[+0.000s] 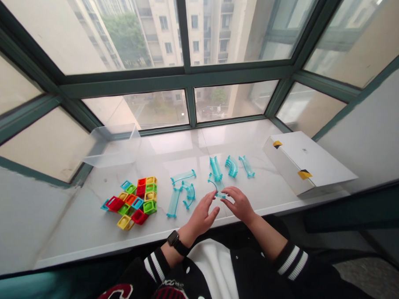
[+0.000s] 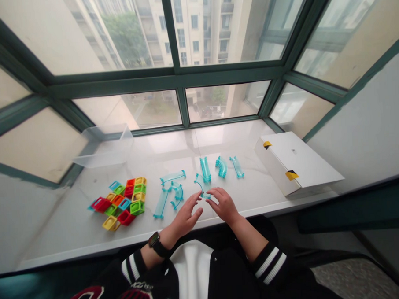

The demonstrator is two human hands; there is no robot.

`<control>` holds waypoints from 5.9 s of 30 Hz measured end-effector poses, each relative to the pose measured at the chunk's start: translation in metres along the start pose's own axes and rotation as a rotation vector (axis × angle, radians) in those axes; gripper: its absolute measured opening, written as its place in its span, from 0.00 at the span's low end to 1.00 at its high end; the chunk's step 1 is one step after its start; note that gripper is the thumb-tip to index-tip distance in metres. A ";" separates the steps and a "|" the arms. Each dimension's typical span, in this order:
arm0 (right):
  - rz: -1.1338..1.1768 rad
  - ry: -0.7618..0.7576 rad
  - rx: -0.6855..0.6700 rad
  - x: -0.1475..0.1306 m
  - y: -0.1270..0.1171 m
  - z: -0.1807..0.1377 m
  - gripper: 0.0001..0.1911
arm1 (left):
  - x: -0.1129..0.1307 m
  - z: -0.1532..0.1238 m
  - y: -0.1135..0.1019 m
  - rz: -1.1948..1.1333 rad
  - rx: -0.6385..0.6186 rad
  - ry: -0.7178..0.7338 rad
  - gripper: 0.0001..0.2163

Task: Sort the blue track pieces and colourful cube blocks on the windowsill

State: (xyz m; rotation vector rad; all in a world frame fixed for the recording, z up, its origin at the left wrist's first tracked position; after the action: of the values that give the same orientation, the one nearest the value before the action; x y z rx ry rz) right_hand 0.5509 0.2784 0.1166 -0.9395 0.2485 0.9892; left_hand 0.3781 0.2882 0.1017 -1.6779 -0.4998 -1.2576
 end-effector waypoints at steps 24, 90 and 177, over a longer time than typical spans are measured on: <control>-0.333 0.178 0.186 0.095 -0.070 0.027 0.08 | 0.012 0.139 0.062 -0.308 -0.120 -0.210 0.34; -0.425 0.216 -0.023 0.142 -0.038 0.028 0.18 | -0.022 0.163 0.077 -0.429 -0.092 -0.421 0.45; 0.469 0.500 -0.371 0.020 -0.017 -0.045 0.23 | -0.021 -0.028 -0.051 -0.631 0.040 -0.276 0.30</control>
State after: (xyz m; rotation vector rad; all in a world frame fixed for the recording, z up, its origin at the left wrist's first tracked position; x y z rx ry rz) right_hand 0.5860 0.2526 0.0878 -1.5095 0.7500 1.2394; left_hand 0.3165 0.2926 0.1054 -1.7294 -1.2877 -1.4360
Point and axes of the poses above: each hand's wrist, its own z-axis towards the middle knuckle, its own y-axis out of the palm, x = y × z, the point moved 8 cm from there along z, towards the middle knuckle, and after that the axes turned 15 degrees about -y, right-handed, at the moved point
